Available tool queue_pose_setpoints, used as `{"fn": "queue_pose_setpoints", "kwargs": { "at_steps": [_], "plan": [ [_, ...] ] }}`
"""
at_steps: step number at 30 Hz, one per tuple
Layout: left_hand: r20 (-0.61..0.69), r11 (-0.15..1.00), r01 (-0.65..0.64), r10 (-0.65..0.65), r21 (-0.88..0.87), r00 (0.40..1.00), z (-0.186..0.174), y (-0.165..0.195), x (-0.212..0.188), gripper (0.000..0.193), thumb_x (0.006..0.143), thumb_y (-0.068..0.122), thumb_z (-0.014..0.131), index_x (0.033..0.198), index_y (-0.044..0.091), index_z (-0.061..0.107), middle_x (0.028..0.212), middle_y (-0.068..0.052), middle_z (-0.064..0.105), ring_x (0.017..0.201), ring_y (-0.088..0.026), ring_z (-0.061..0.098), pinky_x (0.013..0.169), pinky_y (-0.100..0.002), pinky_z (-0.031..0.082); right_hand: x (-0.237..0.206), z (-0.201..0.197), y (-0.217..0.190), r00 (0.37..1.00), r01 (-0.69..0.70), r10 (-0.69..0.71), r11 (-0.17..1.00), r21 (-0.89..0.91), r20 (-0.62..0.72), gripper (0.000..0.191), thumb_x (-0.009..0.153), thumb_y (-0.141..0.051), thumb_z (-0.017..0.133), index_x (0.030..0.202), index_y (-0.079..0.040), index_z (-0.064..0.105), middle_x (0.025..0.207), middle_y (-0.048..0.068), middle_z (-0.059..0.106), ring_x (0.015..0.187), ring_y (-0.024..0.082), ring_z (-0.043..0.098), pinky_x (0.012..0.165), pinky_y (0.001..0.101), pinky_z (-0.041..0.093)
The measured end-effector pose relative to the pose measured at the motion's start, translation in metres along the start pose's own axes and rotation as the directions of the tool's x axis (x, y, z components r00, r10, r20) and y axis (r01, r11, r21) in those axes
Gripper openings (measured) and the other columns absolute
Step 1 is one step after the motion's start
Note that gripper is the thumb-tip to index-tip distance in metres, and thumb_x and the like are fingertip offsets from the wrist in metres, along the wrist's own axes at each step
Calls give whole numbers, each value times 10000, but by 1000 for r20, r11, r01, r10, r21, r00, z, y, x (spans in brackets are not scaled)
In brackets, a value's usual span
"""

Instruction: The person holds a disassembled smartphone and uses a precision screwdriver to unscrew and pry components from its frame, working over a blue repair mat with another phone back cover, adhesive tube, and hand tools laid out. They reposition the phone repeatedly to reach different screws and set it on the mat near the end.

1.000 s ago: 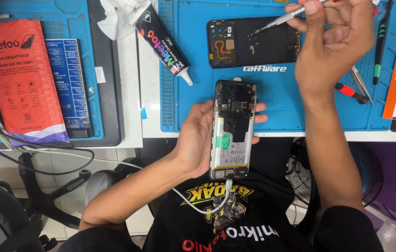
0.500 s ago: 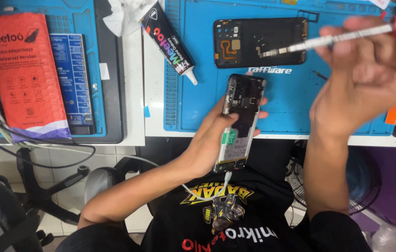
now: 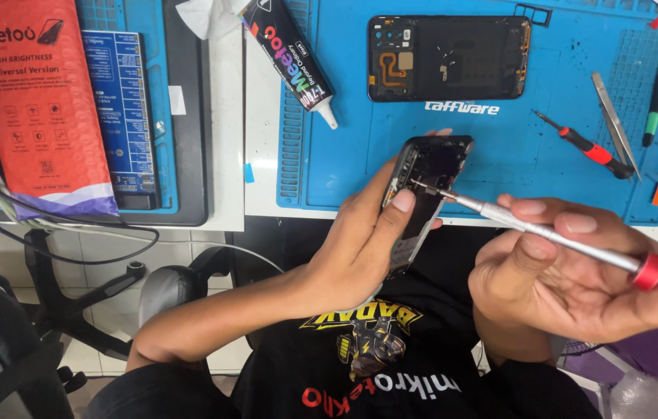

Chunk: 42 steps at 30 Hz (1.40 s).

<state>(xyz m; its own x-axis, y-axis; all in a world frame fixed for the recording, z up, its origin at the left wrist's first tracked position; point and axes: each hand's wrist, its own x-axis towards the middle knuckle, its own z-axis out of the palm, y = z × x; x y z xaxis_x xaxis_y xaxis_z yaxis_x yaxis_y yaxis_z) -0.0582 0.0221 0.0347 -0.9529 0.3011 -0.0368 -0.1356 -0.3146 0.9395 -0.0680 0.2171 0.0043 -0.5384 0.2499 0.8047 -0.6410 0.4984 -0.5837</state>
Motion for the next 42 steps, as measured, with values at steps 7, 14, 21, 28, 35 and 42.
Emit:
{"fn": "queue_pose_setpoints", "kwargs": {
  "at_steps": [7, 14, 21, 28, 35, 42],
  "plan": [
    [-26, 998, 56, -55, 41, 998, 0, 3, 0, 440, 1201, 216, 359, 1558, -27, 442, 1214, -137, 704, 1063, -157, 676, 979, -317, 568, -3, -4, 10, 989, 145, -145, 989, 41, 2, 791, 914, 4, 694, 1512, -23, 177, 1002, 192, 657, 645, 278, 737, 560, 329, 655],
    [-26, 998, -53, 55, 42, 998, 0, 4, -1, 396, 1226, 196, 338, 1540, -38, 399, 1345, -173, 658, 1268, -209, 635, 1164, -334, 491, -3, -7, 12, 982, 164, -174, 977, 135, 68, 816, 909, 46, 669, 1530, -44, 146, 1051, 225, 675, 698, 297, 764, 605, 348, 675],
    [-50, 990, -79, 85, 116, 995, 0, 5, -2, 384, 1220, 188, 359, 1515, -40, 449, 1352, -186, 663, 1275, -229, 655, 1137, -329, 501, -5, -5, 12, 981, 177, -185, 976, 128, 51, 806, 913, 54, 654, 1527, -41, 141, 1066, 228, 676, 711, 297, 771, 608, 338, 683],
    [-96, 984, -77, 93, 162, 991, 1, 3, -1, 366, 1215, 196, 378, 1468, -23, 528, 1164, -138, 743, 1091, -190, 737, 1000, -321, 584, -7, -8, 8, 987, 151, -156, 983, 101, 41, 804, 913, 62, 656, 1523, -57, 145, 1076, 190, 644, 708, 275, 756, 591, 339, 639],
    [-133, 975, -23, 54, 220, 990, 2, 0, -2, 328, 1171, 188, 416, 1352, -15, 599, 856, -95, 658, 696, -144, 599, 656, -320, 522, -11, -12, 0, 997, 81, -81, 997, -19, -20, 817, 925, 48, 682, 1520, -71, 135, 1032, 158, 606, 656, 268, 723, 550, 341, 627],
    [-128, 949, -136, 178, 285, 976, 3, -3, -5, 305, 1182, 150, 421, 1399, -36, 529, 998, -154, 679, 753, -210, 670, 737, -343, 542, -16, -10, -4, 996, 48, -48, 999, 2, -73, 835, 916, 16, 717, 1537, -106, 173, 1017, 135, 607, 590, 248, 701, 523, 344, 608]
  ]
}}
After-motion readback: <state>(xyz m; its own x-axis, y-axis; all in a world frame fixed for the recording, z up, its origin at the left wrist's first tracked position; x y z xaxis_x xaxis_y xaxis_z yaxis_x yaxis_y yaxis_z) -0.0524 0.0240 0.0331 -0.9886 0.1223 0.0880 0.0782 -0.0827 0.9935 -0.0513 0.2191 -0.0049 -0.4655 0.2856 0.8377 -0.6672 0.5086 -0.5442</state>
